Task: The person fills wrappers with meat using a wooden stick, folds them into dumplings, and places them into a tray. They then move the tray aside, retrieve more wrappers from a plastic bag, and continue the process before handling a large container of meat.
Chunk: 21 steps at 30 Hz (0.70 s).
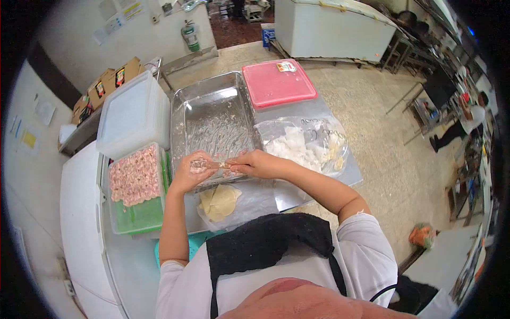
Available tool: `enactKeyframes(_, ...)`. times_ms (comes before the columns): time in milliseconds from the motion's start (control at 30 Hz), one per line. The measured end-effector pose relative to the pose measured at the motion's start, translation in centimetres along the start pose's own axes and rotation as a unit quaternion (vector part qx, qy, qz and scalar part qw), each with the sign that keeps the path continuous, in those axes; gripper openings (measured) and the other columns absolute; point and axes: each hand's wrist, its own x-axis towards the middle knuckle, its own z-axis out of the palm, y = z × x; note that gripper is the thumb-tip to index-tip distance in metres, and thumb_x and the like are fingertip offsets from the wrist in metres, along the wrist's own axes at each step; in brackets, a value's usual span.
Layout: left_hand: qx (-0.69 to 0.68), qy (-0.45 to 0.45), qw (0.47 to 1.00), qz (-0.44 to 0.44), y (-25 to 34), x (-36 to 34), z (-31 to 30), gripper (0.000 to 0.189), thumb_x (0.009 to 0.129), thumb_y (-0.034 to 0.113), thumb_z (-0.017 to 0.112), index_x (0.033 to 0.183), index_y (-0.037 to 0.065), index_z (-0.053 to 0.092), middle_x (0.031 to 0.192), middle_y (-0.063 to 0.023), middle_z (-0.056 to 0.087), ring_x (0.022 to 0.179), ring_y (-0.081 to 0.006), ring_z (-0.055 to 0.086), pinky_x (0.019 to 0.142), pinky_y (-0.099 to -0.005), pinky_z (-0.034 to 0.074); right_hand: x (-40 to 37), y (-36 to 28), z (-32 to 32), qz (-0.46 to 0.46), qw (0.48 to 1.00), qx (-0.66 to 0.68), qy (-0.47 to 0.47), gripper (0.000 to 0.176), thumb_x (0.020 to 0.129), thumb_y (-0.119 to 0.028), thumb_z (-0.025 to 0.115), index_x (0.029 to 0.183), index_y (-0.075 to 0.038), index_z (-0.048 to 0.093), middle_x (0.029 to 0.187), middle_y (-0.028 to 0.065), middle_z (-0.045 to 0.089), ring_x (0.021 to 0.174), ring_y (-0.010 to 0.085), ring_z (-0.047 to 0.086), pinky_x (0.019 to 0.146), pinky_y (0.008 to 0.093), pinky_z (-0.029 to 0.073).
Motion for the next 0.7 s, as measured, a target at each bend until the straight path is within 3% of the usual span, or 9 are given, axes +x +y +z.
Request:
enactKeyframes(100, 0.065, -0.005, 0.998, -0.021, -2.2, -0.6, -1.6, 0.029, 0.074, 0.018, 0.081, 0.092, 0.003, 0.065, 0.088, -0.0057, 0.065, 0.081, -0.0139, 0.059, 0.074, -0.0306, 0.048, 0.3, -2.1, 0.2, -0.005, 0.999, -0.052, 0.013, 0.032, 0.095, -0.035, 0.055, 0.119, -0.017, 0.065, 0.091, 0.0183, 0.068, 0.084, 0.0367, 0.066, 0.072, 0.0429, 0.052)
enactKeyframes(133, 0.061, -0.013, 0.998, -0.013, -2.2, -0.7, -2.1, 0.029, 0.074, 0.018, 0.081, 0.092, 0.003, 0.065, 0.088, -0.0057, 0.065, 0.081, -0.0139, 0.059, 0.074, -0.0306, 0.048, 0.4, -4.0, 0.2, 0.018, 0.982, -0.181, 0.046, 0.031, 0.094, -0.036, 0.054, 0.118, -0.019, 0.064, 0.086, 0.016, 0.066, 0.081, 0.0353, 0.066, 0.068, 0.0433, 0.053)
enactKeyframes(200, -0.071, 0.006, 0.976, -0.205, -2.0, -1.4, -3.2, 0.03, 0.074, 0.022, 0.081, 0.089, 0.003, 0.063, 0.085, -0.0059, 0.064, 0.077, -0.012, 0.057, 0.07, -0.03, 0.047, 0.7, -5.7, 2.2, -0.009, 0.945, -0.296, 0.138, 0.027, 0.094, -0.035, 0.052, 0.116, -0.022, 0.061, 0.077, 0.0104, 0.061, 0.075, 0.0316, 0.066, 0.058, 0.0444, 0.052)
enactKeyframes(367, 0.043, -0.029, 0.987, -0.153, -4.8, -2.9, -5.6, 0.034, 0.075, 0.02, 0.08, 0.1, 0.005, 0.061, 0.089, -0.0046, 0.065, 0.075, -0.0117, 0.056, 0.067, -0.0294, 0.048, 2.3, -0.2, 5.8, 0.017, 0.954, -0.263, 0.146, 0.027, 0.093, -0.034, 0.053, 0.116, -0.021, 0.061, 0.082, 0.0121, 0.065, 0.074, 0.0326, 0.066, 0.063, 0.0462, 0.052)
enactKeyframes(433, 0.061, -0.012, 0.993, -0.099, -4.3, -3.0, -6.8, 0.036, 0.076, 0.018, 0.079, 0.104, 0.006, 0.061, 0.091, -0.0045, 0.065, 0.075, -0.0116, 0.057, 0.067, -0.029, 0.048, 1.4, 0.1, 4.4, 0.173, 0.918, -0.345, 0.086, 0.029, 0.093, -0.034, 0.054, 0.115, -0.019, 0.064, 0.084, 0.0137, 0.067, 0.077, 0.0335, 0.066, 0.067, 0.0454, 0.052)
enactKeyframes(467, -0.032, -0.021, 0.991, -0.126, -3.1, -3.4, -7.3, 0.037, 0.076, 0.016, 0.079, 0.106, 0.006, 0.06, 0.092, -0.0041, 0.065, 0.078, -0.0123, 0.058, 0.069, -0.0289, 0.049, 0.9, -0.1, 4.6, 0.179, 0.917, -0.345, 0.091, 0.029, 0.093, -0.034, 0.054, 0.115, -0.019, 0.064, 0.084, 0.0137, 0.067, 0.077, 0.0335, 0.066, 0.067, 0.0454, 0.052)
enactKeyframes(533, -0.133, -0.033, 0.979, -0.152, -1.4, -3.8, -7.5, 0.038, 0.076, 0.014, 0.078, 0.107, 0.006, 0.059, 0.092, -0.0037, 0.065, 0.081, -0.013, 0.059, 0.071, -0.0288, 0.049, 0.0, -2.0, 4.5, 0.118, 0.957, -0.183, 0.191, 0.031, 0.093, -0.035, 0.055, 0.116, -0.018, 0.066, 0.085, 0.0147, 0.068, 0.079, 0.0344, 0.067, 0.068, 0.0438, 0.051)
enactKeyframes(600, -0.008, 0.029, 0.999, 0.022, -0.9, -3.6, -7.5, 0.037, 0.075, 0.012, 0.077, 0.106, 0.005, 0.059, 0.091, -0.003, 0.066, 0.084, -0.0127, 0.06, 0.073, -0.0286, 0.05, 0.3, -6.1, 4.8, 0.099, 0.971, -0.118, 0.183, 0.032, 0.093, -0.036, 0.056, 0.118, -0.018, 0.065, 0.086, 0.0147, 0.068, 0.08, 0.0347, 0.066, 0.068, 0.0433, 0.051)
enactKeyframes(700, -0.045, -0.055, 0.997, 0.011, -3.0, -3.1, -7.8, 0.034, 0.074, 0.011, 0.077, 0.104, 0.004, 0.062, 0.093, -0.0027, 0.066, 0.083, -0.0117, 0.06, 0.073, -0.0286, 0.05, 2.1, -6.4, 8.3, 0.027, 0.984, -0.082, 0.157, 0.033, 0.093, -0.036, 0.056, 0.119, -0.018, 0.064, 0.087, 0.0141, 0.068, 0.079, 0.0351, 0.066, 0.067, 0.0435, 0.051)
